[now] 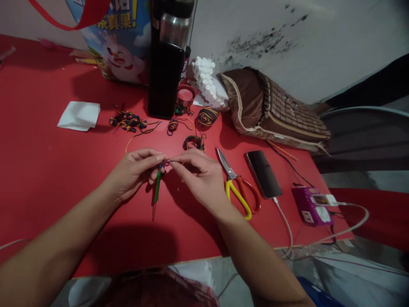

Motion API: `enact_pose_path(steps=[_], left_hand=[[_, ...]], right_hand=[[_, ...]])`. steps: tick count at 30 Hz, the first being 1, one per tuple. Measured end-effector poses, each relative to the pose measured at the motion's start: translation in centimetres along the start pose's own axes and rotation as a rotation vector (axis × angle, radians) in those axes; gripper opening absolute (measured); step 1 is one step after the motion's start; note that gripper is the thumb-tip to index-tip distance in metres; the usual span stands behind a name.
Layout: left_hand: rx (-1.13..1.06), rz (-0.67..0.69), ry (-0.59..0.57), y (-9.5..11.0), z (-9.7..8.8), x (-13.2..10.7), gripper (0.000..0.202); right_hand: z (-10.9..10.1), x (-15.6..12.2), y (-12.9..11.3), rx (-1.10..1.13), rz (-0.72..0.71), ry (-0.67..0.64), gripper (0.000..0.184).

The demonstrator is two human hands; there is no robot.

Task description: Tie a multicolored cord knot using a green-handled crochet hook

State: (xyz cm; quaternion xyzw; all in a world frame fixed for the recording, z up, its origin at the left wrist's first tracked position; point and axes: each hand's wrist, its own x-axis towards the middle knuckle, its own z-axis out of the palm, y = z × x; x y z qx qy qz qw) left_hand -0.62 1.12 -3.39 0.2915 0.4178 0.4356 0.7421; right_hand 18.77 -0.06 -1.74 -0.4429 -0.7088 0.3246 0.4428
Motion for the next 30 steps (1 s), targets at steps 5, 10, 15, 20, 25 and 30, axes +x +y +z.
enact_pose_path(steps=[5, 10, 15, 20, 25, 30], left_hand=[[0.043, -0.017, -0.033, -0.1, 0.0, -0.1, 0.023], [0.044, -0.081, -0.068, -0.4, -0.2, -0.1, 0.025], [0.076, -0.072, -0.096, -0.8, 0.0, -0.2, 0.02], [0.114, -0.077, -0.125, -0.9, 0.0, -0.4, 0.016], [0.101, -0.082, -0.101, -0.7, 0.1, -0.3, 0.02], [0.065, -0.091, -0.084, -0.3, 0.2, -0.2, 0.024]], right_hand=[[-0.1, 0.1, 0.1, -0.065, -0.07, 0.03, 0.01], [-0.1, 0.5, 1.0, -0.025, -0.024, 0.019, 0.01], [0.1, 0.7, 1.2, 0.124, 0.173, -0.049, 0.011], [0.2, 0.9, 1.1, 0.355, 0.426, -0.143, 0.02], [0.1, 0.8, 1.1, 0.229, 0.336, -0.058, 0.013], [0.2, 0.2, 0.9, -0.127, -0.107, -0.061, 0.011]])
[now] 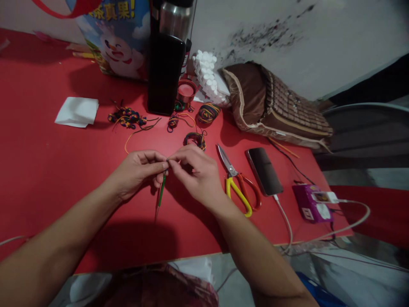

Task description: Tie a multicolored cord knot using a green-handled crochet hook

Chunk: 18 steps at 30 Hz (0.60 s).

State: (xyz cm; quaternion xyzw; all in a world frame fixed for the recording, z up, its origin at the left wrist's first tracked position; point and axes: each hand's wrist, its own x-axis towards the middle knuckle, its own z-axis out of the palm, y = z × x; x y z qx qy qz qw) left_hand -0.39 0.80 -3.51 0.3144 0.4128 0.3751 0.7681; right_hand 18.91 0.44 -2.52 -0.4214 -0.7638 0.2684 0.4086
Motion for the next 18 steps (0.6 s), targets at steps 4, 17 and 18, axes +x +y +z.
enact_pose_path(steps=[4, 17, 18], left_hand=[[0.0, 0.01, 0.035, 0.13, 0.1, -0.03, 0.027], [-0.024, 0.032, 0.067, 0.46, 0.22, -0.17, 0.031], [-0.031, 0.03, 0.073, 0.49, 0.22, -0.16, 0.03]], right_hand=[[0.11, -0.38, 0.06, -0.164, -0.11, -0.051, 0.01], [0.22, -0.61, 0.89, -0.217, -0.256, -0.095, 0.023], [0.16, -0.64, 0.9, -0.227, -0.257, -0.101, 0.024]])
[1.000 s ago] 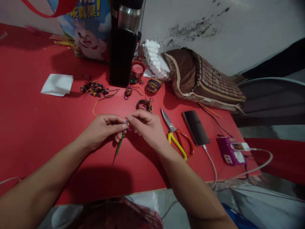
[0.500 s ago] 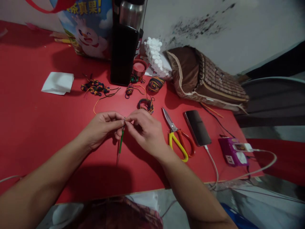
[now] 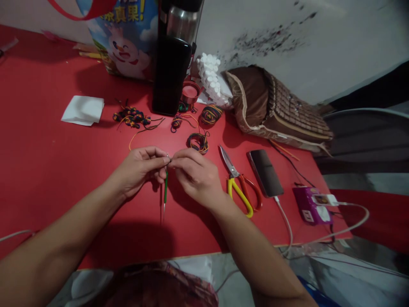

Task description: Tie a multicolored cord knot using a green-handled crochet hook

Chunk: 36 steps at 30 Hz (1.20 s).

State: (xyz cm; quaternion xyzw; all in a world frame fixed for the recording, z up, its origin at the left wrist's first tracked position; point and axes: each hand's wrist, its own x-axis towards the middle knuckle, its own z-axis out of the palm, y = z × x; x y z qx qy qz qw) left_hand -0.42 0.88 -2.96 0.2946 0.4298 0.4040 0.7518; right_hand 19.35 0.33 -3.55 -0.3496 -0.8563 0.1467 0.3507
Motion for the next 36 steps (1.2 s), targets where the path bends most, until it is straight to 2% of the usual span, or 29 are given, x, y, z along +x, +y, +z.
enact_pose_path(steps=[7, 10, 14, 17, 20, 24, 29, 36], left_hand=[[-0.133, -0.011, 0.053, 0.7, -0.1, 0.2, 0.013], [-0.218, -0.022, 0.081, 0.7, -0.2, 0.4, 0.009], [-0.304, -0.026, 0.114, 0.5, 0.0, 0.5, 0.014], [-0.318, -0.026, 0.134, 0.6, 0.5, 0.4, 0.019], [-0.319, 0.001, 0.174, 0.9, 1.0, 0.1, 0.021], [-0.285, 0.035, 0.15, 1.1, 1.2, -0.3, 0.018], [-0.236, 0.07, 0.106, 0.7, 1.2, -0.4, 0.017], [-0.016, 0.218, 0.205, -0.3, 1.2, -0.4, 0.019]], right_hand=[[-0.7, 0.2, -0.4, -0.164, -0.06, -0.171, 0.036], [-0.6, 0.5, -0.5, -0.207, -0.093, -0.195, 0.039], [0.3, 0.4, -0.1, -0.272, -0.223, -0.071, 0.055], [1.0, 0.3, 0.2, -0.309, -0.274, 0.085, 0.046], [1.3, 0.3, 0.3, -0.272, -0.237, 0.18, 0.038], [1.2, 0.3, 0.1, -0.174, -0.158, 0.207, 0.032], [0.8, 0.4, -0.2, -0.134, -0.138, 0.233, 0.03], [0.7, 0.3, -0.4, -0.109, -0.104, 0.188, 0.029]])
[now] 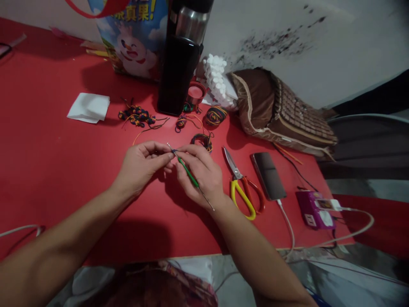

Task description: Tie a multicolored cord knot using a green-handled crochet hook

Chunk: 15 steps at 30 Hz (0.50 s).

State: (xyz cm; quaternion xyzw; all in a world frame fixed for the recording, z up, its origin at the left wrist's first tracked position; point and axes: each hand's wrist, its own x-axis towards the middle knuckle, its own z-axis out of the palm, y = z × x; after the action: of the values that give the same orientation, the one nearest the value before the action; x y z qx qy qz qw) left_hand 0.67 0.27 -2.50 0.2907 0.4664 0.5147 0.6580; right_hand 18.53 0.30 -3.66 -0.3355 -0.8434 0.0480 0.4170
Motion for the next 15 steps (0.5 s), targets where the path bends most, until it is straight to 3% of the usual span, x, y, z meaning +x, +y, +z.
enact_pose_path(steps=[15], left_hand=[[0.107, 0.003, 0.056, 0.73, 0.35, 0.02, 0.017]], right_hand=[[-0.34, 0.03, -0.12, 0.085, 0.063, -0.046, 0.029]])
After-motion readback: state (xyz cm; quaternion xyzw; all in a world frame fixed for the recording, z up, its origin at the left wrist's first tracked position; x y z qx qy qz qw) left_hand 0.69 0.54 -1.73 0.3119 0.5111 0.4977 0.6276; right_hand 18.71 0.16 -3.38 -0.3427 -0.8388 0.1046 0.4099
